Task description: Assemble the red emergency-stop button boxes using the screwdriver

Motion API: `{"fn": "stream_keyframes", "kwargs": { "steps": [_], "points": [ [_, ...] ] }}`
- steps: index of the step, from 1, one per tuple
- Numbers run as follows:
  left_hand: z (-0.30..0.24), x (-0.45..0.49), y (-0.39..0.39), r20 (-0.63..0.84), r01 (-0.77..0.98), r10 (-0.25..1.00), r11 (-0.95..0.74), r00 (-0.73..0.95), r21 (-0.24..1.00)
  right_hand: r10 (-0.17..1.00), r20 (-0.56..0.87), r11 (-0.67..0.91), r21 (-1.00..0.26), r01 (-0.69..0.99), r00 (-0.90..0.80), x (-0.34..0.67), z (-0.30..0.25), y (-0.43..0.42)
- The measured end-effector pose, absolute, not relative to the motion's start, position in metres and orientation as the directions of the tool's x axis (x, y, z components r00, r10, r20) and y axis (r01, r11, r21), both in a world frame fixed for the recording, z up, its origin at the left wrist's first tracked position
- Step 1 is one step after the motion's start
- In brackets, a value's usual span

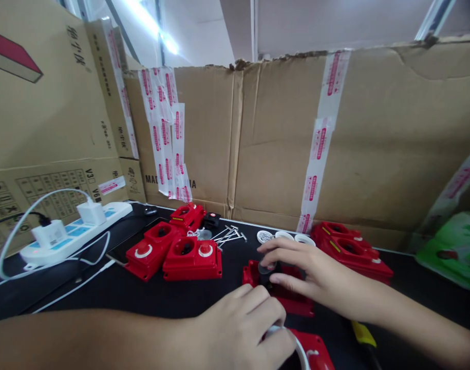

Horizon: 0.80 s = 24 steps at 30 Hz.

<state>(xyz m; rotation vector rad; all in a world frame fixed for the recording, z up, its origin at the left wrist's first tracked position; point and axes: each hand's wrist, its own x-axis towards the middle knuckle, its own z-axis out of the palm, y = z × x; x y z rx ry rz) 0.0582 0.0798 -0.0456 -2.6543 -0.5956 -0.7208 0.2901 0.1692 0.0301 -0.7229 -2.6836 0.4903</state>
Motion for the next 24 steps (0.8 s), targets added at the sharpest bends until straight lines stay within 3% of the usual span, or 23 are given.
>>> {"fn": "stream_keyframes", "kwargs": {
  "steps": [14,18,24],
  "points": [
    [-0.045,0.058,0.084,0.482,0.492,0.390,-0.865,0.785,-0.102,0.651,0.212,0.647,-0.657,0.387,-0.729,0.285,0.018,0.178],
    [-0.043,0.058,0.084,0.436,0.498,0.425,-0.865,0.793,-0.063,0.680,0.132,0.626,-0.617,0.478,-0.721,0.276,0.026,0.186],
    [-0.060,0.066,0.093,0.564,0.519,0.353,-0.840,0.747,-0.161,0.697,0.124,0.683,-0.416,0.601,-0.706,0.222,0.054,0.228]
  ]
}}
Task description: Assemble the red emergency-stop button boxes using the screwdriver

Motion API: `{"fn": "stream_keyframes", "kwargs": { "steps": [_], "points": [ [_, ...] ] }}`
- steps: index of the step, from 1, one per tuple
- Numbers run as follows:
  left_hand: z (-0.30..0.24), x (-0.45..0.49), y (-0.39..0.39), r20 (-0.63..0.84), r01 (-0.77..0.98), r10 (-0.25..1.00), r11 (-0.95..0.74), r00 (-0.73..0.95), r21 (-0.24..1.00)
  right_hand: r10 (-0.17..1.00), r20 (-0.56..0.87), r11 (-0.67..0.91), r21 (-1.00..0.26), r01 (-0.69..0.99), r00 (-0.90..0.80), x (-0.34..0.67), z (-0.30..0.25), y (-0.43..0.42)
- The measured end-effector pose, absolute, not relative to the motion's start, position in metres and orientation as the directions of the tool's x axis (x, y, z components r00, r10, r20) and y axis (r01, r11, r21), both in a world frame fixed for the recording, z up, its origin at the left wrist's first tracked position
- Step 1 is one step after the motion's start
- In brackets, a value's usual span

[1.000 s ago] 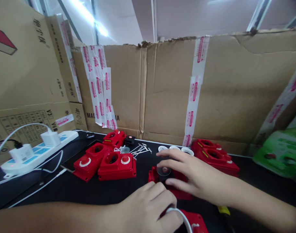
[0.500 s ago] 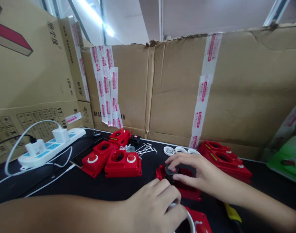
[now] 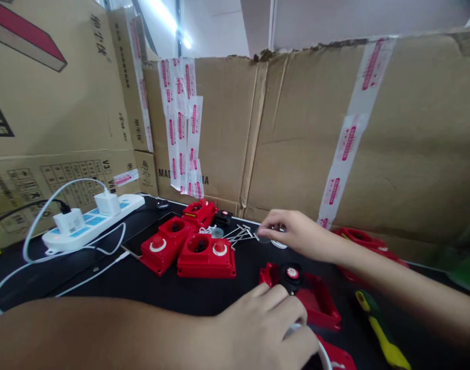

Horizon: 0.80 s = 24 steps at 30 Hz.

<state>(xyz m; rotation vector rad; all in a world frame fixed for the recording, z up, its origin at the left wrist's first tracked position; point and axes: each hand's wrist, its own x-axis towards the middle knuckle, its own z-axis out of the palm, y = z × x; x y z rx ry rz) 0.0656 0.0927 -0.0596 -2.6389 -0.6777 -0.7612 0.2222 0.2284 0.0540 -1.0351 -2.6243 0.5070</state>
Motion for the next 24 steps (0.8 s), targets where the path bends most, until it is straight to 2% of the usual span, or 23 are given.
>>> {"fn": "stream_keyframes", "kwargs": {
  "steps": [4,9,18,24],
  "points": [
    [-0.068,0.068,0.099,0.640,0.535,0.305,-0.821,0.705,-0.198,0.701,-0.002,0.671,-0.334,0.662,-0.713,0.163,0.060,0.260],
    [-0.069,0.069,0.100,0.643,0.530,0.292,-0.821,0.708,-0.211,0.706,-0.137,0.642,-0.289,0.710,-0.695,0.110,0.038,0.275],
    [-0.056,0.065,0.087,0.503,0.542,0.418,-0.831,0.756,-0.124,0.657,-0.039,0.733,-0.201,0.650,-0.753,0.090,0.015,0.271],
    [-0.052,0.060,0.087,0.520,0.523,0.400,-0.845,0.755,-0.110,0.630,-0.022,0.770,-0.107,0.629,-0.776,0.092,0.018,0.269]
  ]
}}
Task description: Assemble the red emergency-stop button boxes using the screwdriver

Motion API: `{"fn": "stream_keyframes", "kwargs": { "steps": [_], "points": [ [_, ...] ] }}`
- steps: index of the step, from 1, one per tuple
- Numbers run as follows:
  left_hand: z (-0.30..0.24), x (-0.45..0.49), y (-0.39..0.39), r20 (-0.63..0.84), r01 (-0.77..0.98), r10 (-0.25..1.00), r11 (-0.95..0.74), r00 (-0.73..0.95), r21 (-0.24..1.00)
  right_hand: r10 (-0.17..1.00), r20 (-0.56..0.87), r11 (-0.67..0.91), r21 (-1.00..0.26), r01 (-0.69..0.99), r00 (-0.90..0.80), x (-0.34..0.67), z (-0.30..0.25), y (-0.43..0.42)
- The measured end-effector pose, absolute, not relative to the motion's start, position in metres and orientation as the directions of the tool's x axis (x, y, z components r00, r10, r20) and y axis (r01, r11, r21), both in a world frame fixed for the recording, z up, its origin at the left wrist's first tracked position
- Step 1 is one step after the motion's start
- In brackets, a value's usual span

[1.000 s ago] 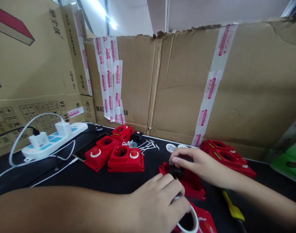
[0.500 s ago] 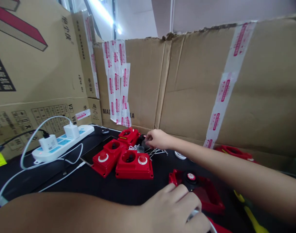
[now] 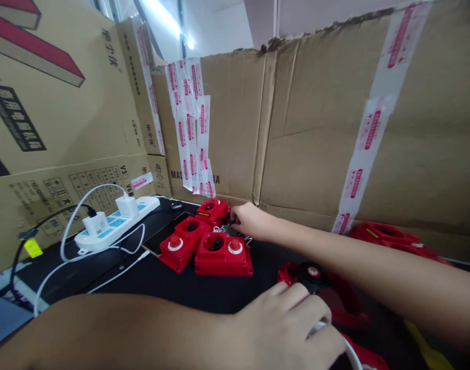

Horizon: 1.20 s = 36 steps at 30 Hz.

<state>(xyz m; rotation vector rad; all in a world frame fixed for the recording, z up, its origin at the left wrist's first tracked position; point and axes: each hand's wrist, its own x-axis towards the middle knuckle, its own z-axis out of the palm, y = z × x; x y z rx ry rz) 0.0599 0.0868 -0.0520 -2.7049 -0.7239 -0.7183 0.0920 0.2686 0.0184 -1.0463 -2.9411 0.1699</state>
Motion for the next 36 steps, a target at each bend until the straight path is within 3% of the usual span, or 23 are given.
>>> {"fn": "stream_keyframes", "kwargs": {
  "steps": [6,12,16,23,27,36],
  "points": [
    [-0.047,0.060,0.086,0.399,0.513,0.441,-0.854,0.804,-0.088,0.619,-0.059,0.784,-0.019,0.621,-0.783,0.090,0.025,0.257],
    [-0.046,0.060,0.084,0.491,0.497,0.405,-0.865,0.771,-0.068,0.610,-0.040,0.792,0.054,0.608,-0.792,0.101,0.043,0.248],
    [-0.041,0.057,0.081,0.461,0.493,0.419,-0.869,0.782,-0.045,0.545,-0.086,0.838,0.068,0.541,-0.834,0.140,0.077,0.233],
    [-0.029,0.058,0.074,0.415,0.489,0.422,-0.870,0.806,-0.066,0.518,-0.162,0.844,-0.062,0.532,-0.840,0.241,0.099,0.191],
    [-0.031,0.059,0.073,0.445,0.464,0.388,-0.883,0.808,-0.073,0.476,-0.077,0.849,-0.222,0.480,-0.876,0.276,0.071,0.187],
    [-0.031,0.060,0.074,0.404,0.464,0.421,-0.886,0.812,-0.010,0.480,0.037,0.841,-0.306,0.447,-0.877,0.279,0.050,0.199]
  ]
}}
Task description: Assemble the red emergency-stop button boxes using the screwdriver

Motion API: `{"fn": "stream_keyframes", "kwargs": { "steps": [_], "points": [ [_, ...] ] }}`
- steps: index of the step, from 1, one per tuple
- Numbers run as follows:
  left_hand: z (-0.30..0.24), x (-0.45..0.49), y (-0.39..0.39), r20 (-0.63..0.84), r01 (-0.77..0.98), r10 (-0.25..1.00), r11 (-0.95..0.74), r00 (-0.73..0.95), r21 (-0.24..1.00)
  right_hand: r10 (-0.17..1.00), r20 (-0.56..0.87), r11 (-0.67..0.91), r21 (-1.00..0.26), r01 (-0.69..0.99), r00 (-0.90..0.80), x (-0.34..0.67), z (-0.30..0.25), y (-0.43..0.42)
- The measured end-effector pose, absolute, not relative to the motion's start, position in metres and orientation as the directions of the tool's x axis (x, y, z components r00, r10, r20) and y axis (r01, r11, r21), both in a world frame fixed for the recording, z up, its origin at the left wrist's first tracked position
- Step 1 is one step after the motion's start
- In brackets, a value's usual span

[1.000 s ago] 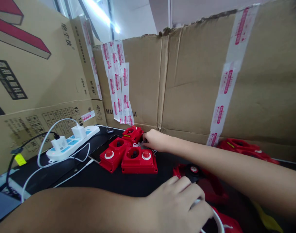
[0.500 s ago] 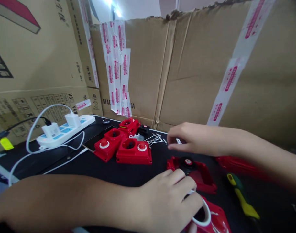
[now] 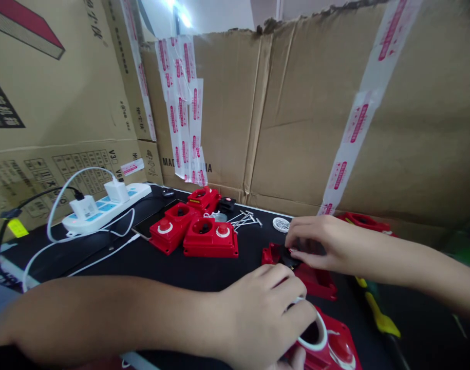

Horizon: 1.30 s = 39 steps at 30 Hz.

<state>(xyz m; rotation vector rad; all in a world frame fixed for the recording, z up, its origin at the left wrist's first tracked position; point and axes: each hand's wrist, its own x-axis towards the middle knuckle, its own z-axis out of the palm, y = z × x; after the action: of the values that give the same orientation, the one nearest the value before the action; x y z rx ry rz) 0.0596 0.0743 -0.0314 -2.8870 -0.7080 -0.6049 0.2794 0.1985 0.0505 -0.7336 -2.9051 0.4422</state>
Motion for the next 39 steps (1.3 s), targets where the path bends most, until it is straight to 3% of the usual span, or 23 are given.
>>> {"fn": "stream_keyframes", "kwargs": {
  "steps": [9,13,15,19,26,33,39],
  "points": [
    [-0.033,0.059,0.075,0.460,0.461,0.403,-0.887,0.791,-0.016,0.554,0.020,0.720,-0.513,0.467,-0.832,0.269,0.059,0.209],
    [-0.050,0.068,0.086,0.473,0.490,0.386,-0.864,0.792,-0.114,0.574,0.050,0.678,-0.588,0.440,-0.817,0.257,0.065,0.229],
    [-0.063,0.073,0.094,0.537,0.475,0.318,-0.861,0.781,-0.181,0.558,0.067,0.689,-0.593,0.416,-0.827,0.240,0.067,0.244],
    [-0.074,0.075,0.102,0.522,0.534,0.364,-0.817,0.771,-0.218,0.547,0.109,0.739,-0.529,0.417,-0.830,0.188,0.069,0.279],
    [-0.061,0.067,0.091,0.517,0.502,0.340,-0.840,0.785,-0.209,0.577,0.075,0.773,-0.370,0.515,-0.813,0.109,0.045,0.318],
    [-0.053,0.064,0.088,0.485,0.499,0.358,-0.844,0.797,-0.196,0.603,0.045,0.772,-0.284,0.568,-0.796,0.097,0.027,0.334],
    [-0.047,0.062,0.084,0.479,0.498,0.375,-0.853,0.793,-0.157,0.554,-0.006,0.800,-0.273,0.534,-0.833,0.104,0.029,0.336]
  ]
}}
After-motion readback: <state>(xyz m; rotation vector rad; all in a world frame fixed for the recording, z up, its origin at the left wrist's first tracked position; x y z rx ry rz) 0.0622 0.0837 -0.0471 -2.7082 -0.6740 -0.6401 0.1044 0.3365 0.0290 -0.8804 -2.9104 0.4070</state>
